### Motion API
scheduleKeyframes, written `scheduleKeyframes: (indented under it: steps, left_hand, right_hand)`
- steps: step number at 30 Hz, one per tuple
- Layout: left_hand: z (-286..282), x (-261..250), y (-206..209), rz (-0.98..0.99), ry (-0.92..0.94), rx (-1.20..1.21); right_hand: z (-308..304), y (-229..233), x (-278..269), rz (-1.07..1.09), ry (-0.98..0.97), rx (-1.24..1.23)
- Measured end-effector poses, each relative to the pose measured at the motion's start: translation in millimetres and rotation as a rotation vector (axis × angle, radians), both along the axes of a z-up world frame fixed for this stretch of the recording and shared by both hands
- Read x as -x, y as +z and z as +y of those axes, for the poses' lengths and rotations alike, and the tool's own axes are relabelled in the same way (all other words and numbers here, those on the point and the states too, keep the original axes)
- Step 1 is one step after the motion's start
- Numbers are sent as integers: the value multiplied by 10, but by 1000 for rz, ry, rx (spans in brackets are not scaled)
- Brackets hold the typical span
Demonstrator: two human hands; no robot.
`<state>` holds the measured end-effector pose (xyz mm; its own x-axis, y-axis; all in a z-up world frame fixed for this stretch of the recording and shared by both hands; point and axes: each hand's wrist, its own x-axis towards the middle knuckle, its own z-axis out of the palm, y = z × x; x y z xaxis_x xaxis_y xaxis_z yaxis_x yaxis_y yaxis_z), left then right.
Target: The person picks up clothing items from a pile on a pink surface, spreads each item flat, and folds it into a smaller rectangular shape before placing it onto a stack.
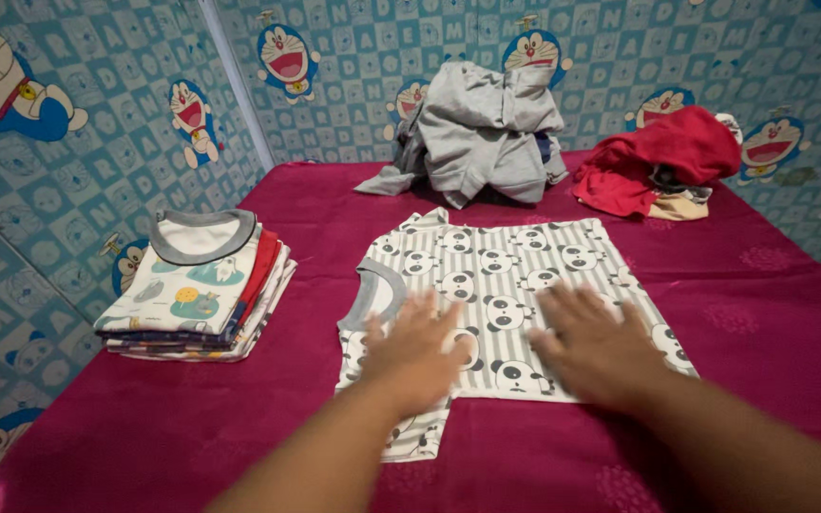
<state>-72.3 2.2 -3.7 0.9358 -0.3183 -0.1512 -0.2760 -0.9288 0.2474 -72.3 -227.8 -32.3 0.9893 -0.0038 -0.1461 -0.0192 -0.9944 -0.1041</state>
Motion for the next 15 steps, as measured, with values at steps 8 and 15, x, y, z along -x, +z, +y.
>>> scheduleKeyframes:
  steps: [8,15]
  left_hand:
    - [366,-67,197,-105,278,-119]
    - [65,74,6,-24,-40,13]
  right_hand:
    - [-309,223,16,7,-246,92]
    - [149,-101,9,-88,159,13]
